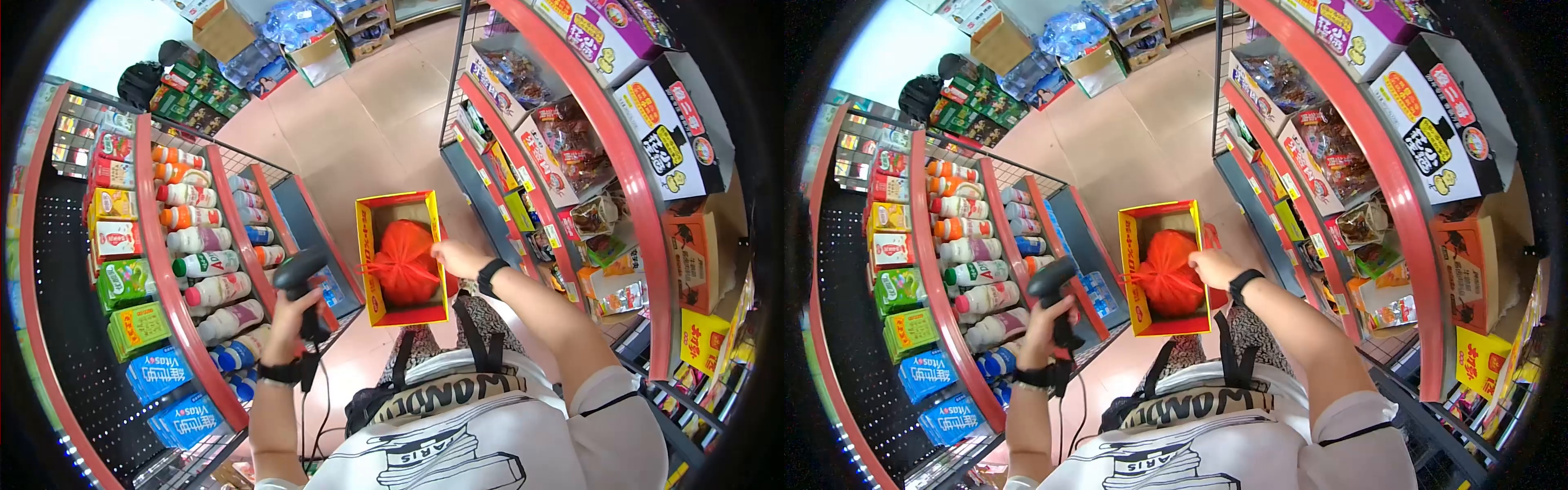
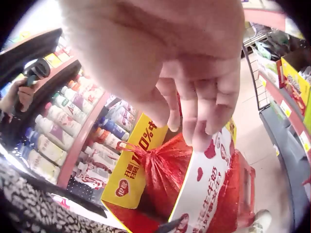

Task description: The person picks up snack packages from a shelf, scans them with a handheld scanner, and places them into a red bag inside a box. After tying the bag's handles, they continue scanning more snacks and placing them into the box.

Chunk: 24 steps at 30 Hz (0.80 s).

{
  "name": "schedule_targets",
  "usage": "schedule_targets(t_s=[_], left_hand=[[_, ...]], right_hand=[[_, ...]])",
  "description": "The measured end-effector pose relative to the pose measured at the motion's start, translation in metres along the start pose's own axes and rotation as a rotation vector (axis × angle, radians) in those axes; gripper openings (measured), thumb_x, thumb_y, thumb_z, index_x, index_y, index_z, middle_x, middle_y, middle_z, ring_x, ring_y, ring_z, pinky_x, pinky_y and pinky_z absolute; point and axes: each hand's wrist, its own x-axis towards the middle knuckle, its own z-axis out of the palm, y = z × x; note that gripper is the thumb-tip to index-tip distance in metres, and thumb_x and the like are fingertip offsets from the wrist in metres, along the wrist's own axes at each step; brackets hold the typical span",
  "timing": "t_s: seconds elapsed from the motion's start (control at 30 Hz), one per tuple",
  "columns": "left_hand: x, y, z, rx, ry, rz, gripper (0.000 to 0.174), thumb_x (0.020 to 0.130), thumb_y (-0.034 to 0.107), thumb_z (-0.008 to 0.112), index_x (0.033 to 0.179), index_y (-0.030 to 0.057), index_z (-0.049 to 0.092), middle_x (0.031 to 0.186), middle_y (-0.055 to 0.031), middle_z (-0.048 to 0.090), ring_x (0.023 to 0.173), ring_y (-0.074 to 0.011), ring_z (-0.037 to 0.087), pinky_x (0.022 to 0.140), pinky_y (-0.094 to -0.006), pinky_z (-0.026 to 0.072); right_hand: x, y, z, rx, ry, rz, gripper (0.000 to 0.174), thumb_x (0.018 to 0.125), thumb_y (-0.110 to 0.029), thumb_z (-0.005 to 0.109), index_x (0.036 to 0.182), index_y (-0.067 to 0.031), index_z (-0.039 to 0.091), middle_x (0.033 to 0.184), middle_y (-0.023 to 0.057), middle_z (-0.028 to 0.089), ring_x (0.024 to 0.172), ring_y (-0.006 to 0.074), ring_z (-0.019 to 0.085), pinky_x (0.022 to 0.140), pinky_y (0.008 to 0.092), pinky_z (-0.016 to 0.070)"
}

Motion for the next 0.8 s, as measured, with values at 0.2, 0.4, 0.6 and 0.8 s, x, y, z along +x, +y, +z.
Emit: schedule_targets(t_s=[0.2, 0.4, 0.6, 0.8], left_hand=[[0.067, -0.053, 0.036, -0.221, -0.124, -0.212, 0.02, 0.082, 0.012, 0.062, 0.098, 0.0003, 0.058, 0.08, -0.0078, 0.063, 0.062, -0.0125, 0.057, 0.057, -0.0234, 0.0471], [0.083, -0.108, 0.062, -0.26, -0.139, -0.32, 0.028, 0.083, 0.016, 0.062, 0.109, 0.0047, 0.059, 0.093, -0.0065, 0.064, 0.074, -0.0143, 0.062, 0.065, -0.0255, 0.049], [0.095, -0.145, 0.07, -0.392, -0.096, -0.306, 0.039, 0.082, 0.014, 0.063, 0.119, 0.0069, 0.053, 0.111, -0.0035, 0.062, 0.098, -0.0151, 0.058, 0.078, -0.0295, 0.0475], [0.115, -0.171, 0.086, -0.346, -0.121, -0.222, 0.034, 0.08, 0.015, 0.061, 0.114, 0.0087, 0.057, 0.11, -0.0016, 0.062, 0.097, -0.0135, 0.057, 0.077, -0.0291, 0.0456]], right_hand=[[0.058, -0.008, 0.049, -0.087, -0.022, -0.118, 0.023, 0.079, -0.007, 0.046, 0.095, -0.0083, 0.062, 0.094, 0.0159, 0.057, 0.089, 0.0348, 0.059, 0.077, 0.0418, 0.0467], [0.063, -0.005, 0.089, -0.241, -0.11, -0.061, 0.034, 0.083, -0.012, 0.044, 0.114, -0.0136, 0.057, 0.108, 0.0188, 0.051, 0.092, 0.0326, 0.059, 0.078, 0.0405, 0.0489], [0.064, 0.013, 0.105, -0.298, -0.039, -0.022, 0.02, 0.079, -0.012, 0.053, 0.097, -0.0104, 0.063, 0.094, 0.0134, 0.056, 0.09, 0.0323, 0.056, 0.076, 0.0425, 0.0474], [0.071, 0.014, 0.103, 0.112, 0.15, -0.039, 0.01, 0.075, -0.012, 0.06, 0.081, -0.0048, 0.062, 0.081, 0.0137, 0.059, 0.085, 0.0344, 0.055, 0.076, 0.0435, 0.0435]])
